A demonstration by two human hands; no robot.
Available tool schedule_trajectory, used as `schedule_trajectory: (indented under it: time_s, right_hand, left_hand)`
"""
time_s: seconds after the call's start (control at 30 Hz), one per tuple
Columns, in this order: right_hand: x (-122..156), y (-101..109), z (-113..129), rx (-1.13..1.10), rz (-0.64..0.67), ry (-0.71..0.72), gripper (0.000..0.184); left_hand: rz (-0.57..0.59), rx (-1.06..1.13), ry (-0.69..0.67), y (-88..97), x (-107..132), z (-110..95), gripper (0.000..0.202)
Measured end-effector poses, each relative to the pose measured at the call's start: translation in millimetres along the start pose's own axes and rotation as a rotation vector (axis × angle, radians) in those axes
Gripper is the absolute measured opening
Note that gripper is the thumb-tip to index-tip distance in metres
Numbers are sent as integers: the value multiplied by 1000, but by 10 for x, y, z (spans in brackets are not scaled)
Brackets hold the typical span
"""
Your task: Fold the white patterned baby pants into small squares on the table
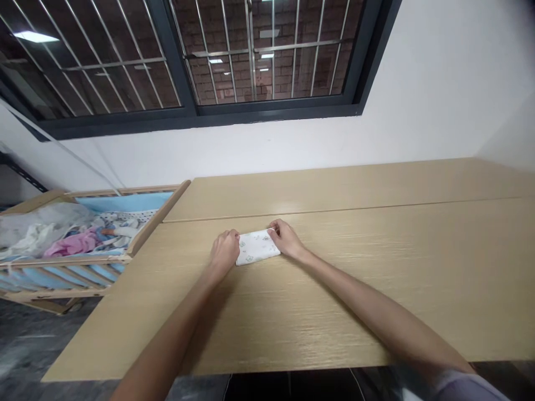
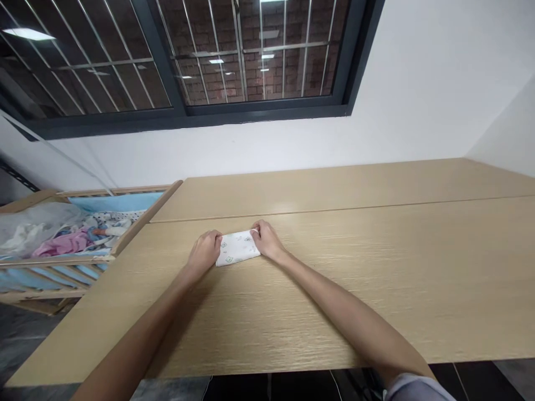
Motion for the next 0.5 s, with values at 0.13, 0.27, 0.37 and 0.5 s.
schedule_trajectory:
  time_s: [0.13, 0.27, 0.37, 0.5]
  right_hand:
    - [248, 145, 389, 155, -145, 322, 35]
    - [469, -71, 590, 253, 25, 574, 51]
    - [509, -235, 539, 317, 141, 582, 65]
    - [527, -300, 496, 385, 205, 564, 64]
  left_hand:
    - [-108, 15, -90, 25, 166, -249, 43]
    - [-111, 92, -273, -147, 359, -510, 62]
    - [-29, 72, -264, -339, 433, -483, 69]
    - [48, 25, -269, -458, 475, -388, 73]
Point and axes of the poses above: each hand's wrist, its own x-axis away from the middle knuckle, its own y-axis out of the back of the hand, z = x × y, the point moved 7 cm from there along -x, towards the middle knuckle, and after that the axes turned 7 degrees about x, right-handed, at the moved point
